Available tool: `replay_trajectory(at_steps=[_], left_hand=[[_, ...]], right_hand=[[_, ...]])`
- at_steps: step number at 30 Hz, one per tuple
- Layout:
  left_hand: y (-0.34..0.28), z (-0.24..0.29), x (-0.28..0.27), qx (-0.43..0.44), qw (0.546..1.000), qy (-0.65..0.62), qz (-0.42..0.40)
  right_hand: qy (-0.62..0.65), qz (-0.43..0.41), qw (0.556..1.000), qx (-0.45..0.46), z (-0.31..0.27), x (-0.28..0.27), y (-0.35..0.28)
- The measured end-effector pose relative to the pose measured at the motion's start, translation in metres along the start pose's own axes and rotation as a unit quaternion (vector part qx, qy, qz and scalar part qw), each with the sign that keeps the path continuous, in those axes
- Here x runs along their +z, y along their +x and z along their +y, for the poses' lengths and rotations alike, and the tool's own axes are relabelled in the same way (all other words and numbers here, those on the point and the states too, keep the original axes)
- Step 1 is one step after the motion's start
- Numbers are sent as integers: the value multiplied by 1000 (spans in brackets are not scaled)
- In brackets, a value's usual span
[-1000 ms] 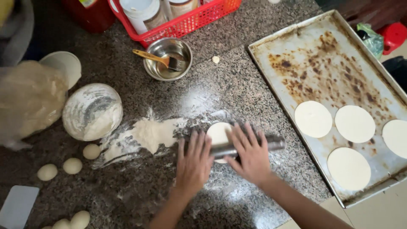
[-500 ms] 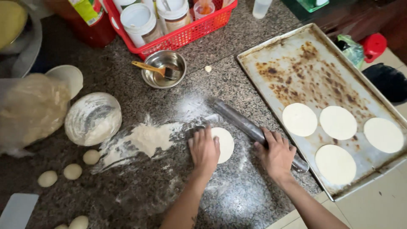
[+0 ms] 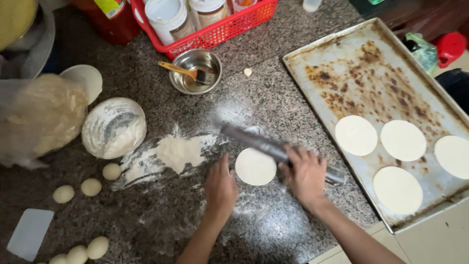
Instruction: Rolling out small portions of dough into flat circles and placing them on a tray.
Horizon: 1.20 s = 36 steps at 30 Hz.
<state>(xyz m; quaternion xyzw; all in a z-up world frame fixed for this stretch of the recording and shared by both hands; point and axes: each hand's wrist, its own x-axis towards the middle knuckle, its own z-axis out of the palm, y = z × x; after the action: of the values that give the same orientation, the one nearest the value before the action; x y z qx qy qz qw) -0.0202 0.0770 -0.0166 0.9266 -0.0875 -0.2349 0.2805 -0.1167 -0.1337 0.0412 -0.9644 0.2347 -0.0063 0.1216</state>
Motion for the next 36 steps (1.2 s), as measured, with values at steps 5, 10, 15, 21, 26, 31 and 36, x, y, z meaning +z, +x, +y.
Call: replay_trajectory(at_steps=[5,10,15,21,26,31,36], left_hand=[[-26,-32,-8,311,913,196,177],[-7,-17,-16,300,933,176,88],[102,43,-43,214,935,253,128],[110,40,-33,260,923,218,182],[5,8,-18,329,899,226,177],[-37,-37,-3,405,886,201,101],[16,-18,13,346,911,180,133]], right_hand=[[-28,-52,990,-125,-11,25,-39],[-65,8,979,-191,-14,37,-19],[-132,47,976,-165,-16,35,93],[-171,39,978,-110,-22,26,97],[-65,115,971,-201,-12,36,17],[-140,-38,962,-232,5,22,-27],[-113,-153,981,-47,6,-9,-15]])
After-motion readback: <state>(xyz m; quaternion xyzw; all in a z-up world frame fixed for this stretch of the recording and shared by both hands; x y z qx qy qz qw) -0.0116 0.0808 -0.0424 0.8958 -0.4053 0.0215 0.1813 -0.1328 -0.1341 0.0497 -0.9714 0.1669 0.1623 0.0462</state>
